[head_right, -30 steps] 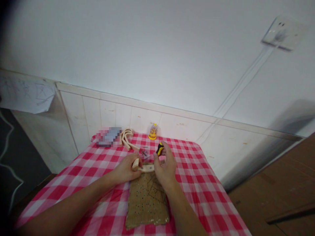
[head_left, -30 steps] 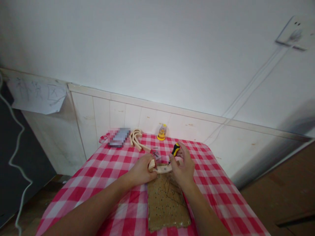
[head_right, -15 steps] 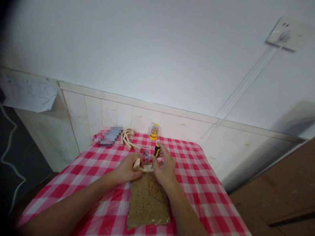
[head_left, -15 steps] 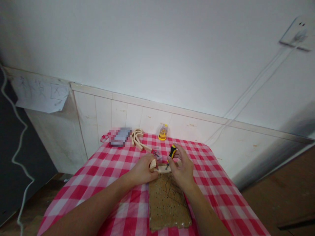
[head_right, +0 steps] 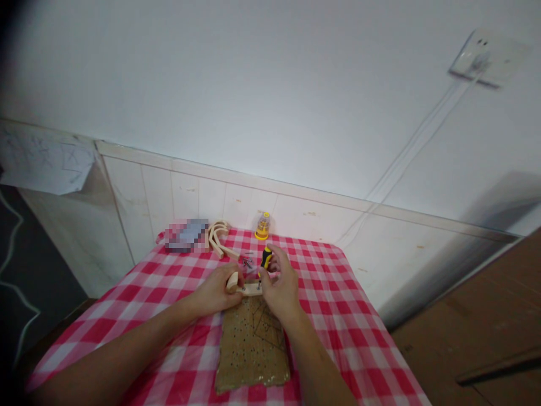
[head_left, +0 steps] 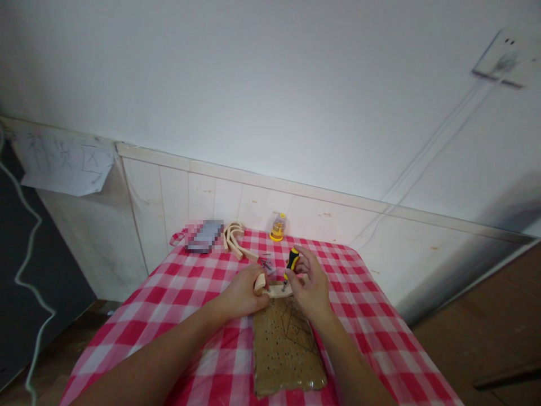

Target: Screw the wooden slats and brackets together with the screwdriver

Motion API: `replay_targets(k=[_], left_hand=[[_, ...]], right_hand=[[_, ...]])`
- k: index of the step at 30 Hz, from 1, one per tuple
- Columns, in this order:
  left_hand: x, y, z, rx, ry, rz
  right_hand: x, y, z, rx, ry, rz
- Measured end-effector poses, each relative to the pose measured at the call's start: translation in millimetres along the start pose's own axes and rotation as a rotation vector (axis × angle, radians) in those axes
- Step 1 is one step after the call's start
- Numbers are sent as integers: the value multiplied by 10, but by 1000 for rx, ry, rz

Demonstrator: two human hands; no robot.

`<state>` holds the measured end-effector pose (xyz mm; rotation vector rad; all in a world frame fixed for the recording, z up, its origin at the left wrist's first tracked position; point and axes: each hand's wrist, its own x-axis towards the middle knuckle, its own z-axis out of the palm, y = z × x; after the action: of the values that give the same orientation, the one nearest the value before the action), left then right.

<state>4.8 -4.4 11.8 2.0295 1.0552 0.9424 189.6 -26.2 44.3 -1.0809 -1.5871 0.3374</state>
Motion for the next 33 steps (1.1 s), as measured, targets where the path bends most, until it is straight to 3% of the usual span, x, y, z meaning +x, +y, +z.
replay_targets(k=[5, 17, 25, 33], left_hand=[[-1, -12, 4, 11, 10, -6], [1, -13, 4, -4, 0, 14], [1, 1, 2, -31, 3, 20], [7, -1, 5, -4, 2, 0]], right_hand=[[-1, 21, 12, -7, 19, 45], [-4, 42, 42, -43, 73, -13], [-23, 66, -26, -213, 11, -154], [-29, 4, -31, -188, -25, -98]])
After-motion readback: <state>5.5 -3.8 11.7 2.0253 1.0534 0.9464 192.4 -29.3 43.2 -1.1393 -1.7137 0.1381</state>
